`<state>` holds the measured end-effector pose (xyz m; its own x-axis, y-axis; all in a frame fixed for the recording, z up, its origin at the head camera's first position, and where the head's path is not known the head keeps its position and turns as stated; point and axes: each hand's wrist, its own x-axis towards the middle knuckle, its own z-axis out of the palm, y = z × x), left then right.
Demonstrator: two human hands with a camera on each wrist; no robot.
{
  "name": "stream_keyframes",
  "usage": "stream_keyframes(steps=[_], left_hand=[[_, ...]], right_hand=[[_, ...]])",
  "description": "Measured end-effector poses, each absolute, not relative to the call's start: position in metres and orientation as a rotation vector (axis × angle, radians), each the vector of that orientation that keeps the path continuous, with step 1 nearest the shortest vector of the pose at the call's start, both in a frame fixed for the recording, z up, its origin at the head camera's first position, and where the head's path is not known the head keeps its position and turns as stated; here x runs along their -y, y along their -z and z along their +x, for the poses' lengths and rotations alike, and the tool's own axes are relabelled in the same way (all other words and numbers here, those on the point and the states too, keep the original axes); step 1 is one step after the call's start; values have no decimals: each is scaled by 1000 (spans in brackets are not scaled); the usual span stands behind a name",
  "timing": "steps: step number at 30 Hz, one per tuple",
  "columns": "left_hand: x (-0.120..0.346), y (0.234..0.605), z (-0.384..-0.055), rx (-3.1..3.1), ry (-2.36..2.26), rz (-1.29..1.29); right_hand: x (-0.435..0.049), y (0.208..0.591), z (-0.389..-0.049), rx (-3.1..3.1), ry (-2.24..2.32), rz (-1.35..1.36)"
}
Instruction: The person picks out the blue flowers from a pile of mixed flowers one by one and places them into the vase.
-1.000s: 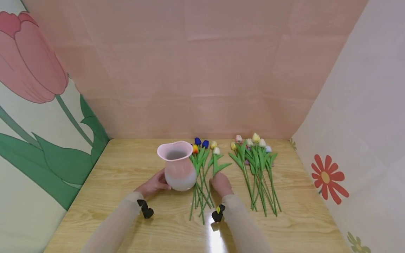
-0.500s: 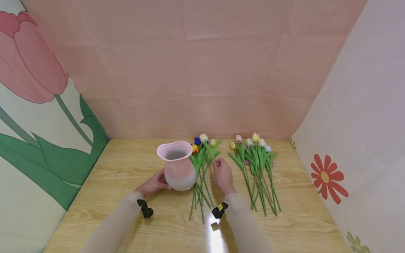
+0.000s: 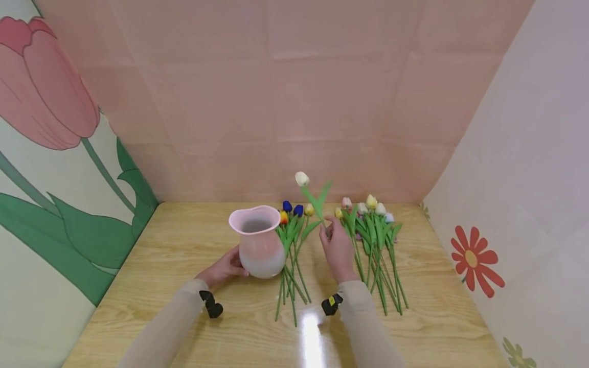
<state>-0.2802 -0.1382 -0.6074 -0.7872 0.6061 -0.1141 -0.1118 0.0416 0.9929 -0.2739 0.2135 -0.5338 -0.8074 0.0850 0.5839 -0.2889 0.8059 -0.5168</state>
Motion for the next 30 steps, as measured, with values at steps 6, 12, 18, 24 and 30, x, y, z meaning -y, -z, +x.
stream_keyframes(steps=[6, 12, 18, 24, 30], left_hand=[[138, 607, -280, -1795, -1806, 528], [138, 608, -281, -1792, -1813, 545], [138, 610, -282, -1793, -1814, 542], [138, 610, -281, -1795, -1821, 539], [137, 608, -281, -1797, -1813, 507]], right_hand=[[-236, 541, -280, 2247, -619, 113], [-259, 540, -286, 2157, -613, 62], [-275, 541, -285, 2144, -620, -29], [-283, 547, -282, 2213, -643, -112], [-296, 566, -280, 2312, -648, -195]])
